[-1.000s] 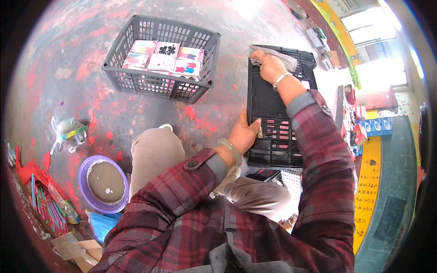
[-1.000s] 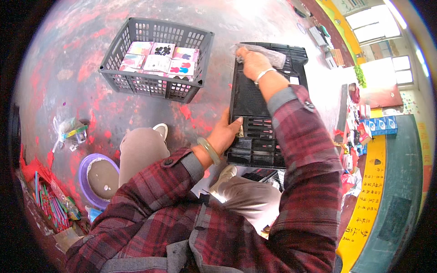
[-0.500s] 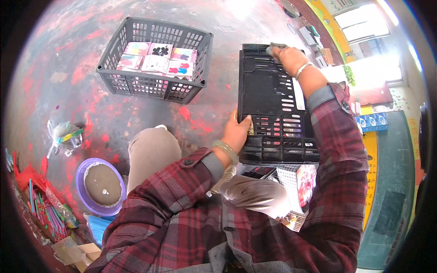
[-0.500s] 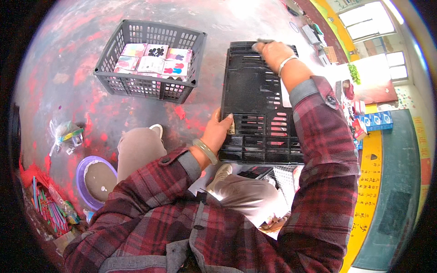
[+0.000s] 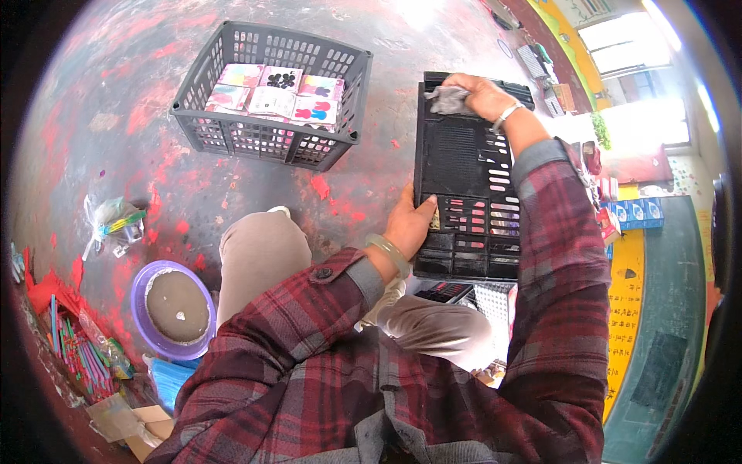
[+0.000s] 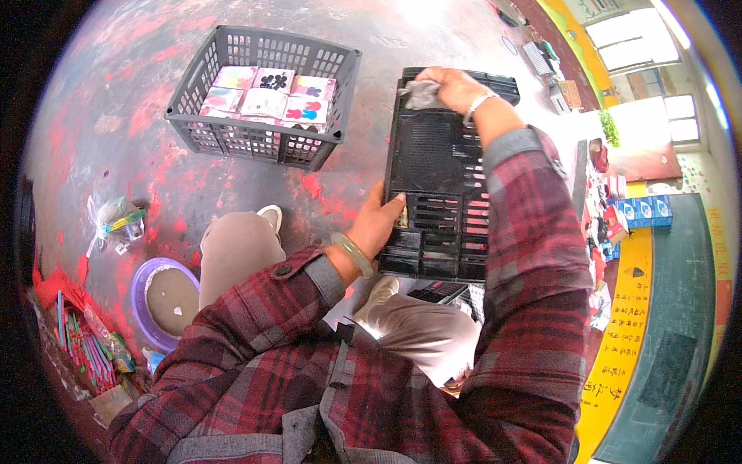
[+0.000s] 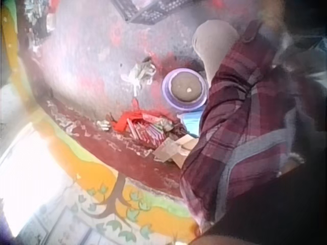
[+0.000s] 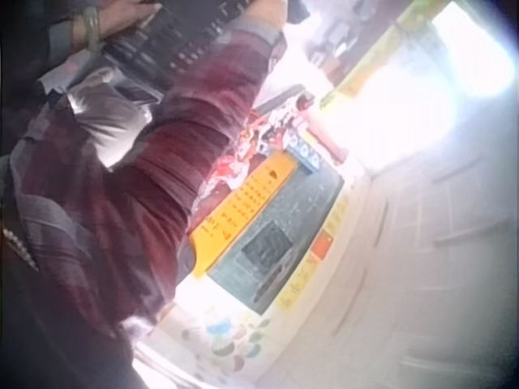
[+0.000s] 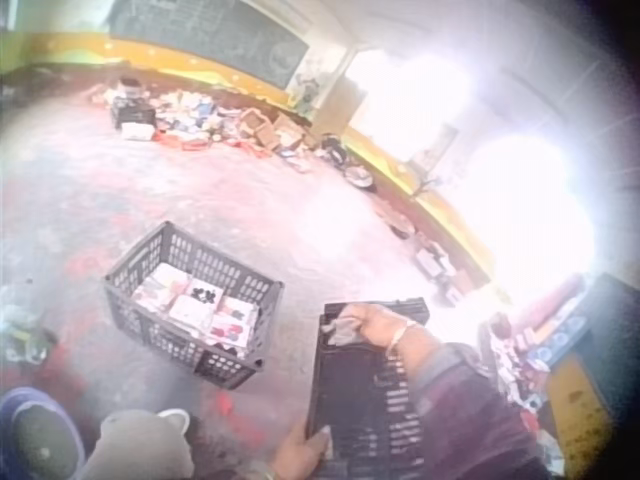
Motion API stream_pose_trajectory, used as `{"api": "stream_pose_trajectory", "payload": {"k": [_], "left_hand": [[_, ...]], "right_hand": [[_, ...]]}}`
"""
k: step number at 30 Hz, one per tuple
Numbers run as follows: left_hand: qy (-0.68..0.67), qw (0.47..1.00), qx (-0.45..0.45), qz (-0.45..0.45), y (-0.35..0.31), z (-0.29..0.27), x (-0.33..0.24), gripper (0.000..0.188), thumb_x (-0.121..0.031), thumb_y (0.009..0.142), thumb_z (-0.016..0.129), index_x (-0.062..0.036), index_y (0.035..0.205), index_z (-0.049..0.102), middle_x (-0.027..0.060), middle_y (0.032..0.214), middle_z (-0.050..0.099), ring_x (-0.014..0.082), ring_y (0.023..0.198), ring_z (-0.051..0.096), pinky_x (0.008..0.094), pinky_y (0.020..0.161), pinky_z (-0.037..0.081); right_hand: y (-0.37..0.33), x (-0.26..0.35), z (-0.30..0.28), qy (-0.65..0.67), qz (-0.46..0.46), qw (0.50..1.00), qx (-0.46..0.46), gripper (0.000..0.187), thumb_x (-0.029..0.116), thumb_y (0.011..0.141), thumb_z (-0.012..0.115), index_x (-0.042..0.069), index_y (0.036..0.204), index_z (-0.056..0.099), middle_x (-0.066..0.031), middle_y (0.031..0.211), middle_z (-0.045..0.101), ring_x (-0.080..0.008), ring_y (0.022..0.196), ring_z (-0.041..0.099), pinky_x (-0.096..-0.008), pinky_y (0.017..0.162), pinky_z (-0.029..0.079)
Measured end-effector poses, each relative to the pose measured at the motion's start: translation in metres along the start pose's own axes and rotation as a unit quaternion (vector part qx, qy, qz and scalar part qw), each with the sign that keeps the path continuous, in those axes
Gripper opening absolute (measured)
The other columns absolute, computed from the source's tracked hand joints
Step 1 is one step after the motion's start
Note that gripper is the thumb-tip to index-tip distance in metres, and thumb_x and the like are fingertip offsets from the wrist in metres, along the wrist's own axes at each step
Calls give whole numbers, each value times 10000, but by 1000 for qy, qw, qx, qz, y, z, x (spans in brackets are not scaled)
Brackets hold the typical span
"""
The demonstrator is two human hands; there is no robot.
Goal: The person sits on the floor and wipes a black plastic crate with a cloth. They clean the exterior surfaces, then turn the crate over to wipe the interior grid and sides thoroughly.
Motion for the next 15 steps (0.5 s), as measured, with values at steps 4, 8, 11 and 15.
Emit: {"api": "stream_pose_trajectory", "payload": {"k": [4,8,11,15], "left_hand": [[14,1000,-3,9,2,-2,-2,394,-187,874,546,1,1211,468,198,1046,625,297,979,601,366,879,437],[72,997,-24,15,2,-3,-2,324,-121,910,504,11,1204,467,92,1063,587,161,938,549,304,848,441],[86,996,-18,19,5,-5,6,366,-165,898,517,10,1214,455,149,1073,591,245,971,557,346,867,434],[85,996,-20,20,5,-5,7,447,-227,866,547,1,1237,442,251,1079,606,381,1026,582,408,892,429]], "right_hand": [[-56,40,-33,-10,42,999,5,485,-148,636,408,40,1046,587,-59,964,622,-139,968,557,-257,900,413],[-102,56,0,-284,96,954,-8,458,-97,689,445,60,1097,581,-185,1004,637,-340,998,586,-389,871,440],[-107,68,21,-394,63,915,-52,444,-16,740,496,79,1172,535,-175,959,641,-327,955,597,-426,810,443],[-91,59,25,-383,48,920,-69,412,20,758,492,60,1165,537,-188,958,641,-337,945,604,-433,798,458]]}}
Point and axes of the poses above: each hand's wrist, its own y-axis towards the middle knuckle, its own z-axis out of the palm, x = y × z, the point moved 1 cm from there along y, towards the middle knuckle
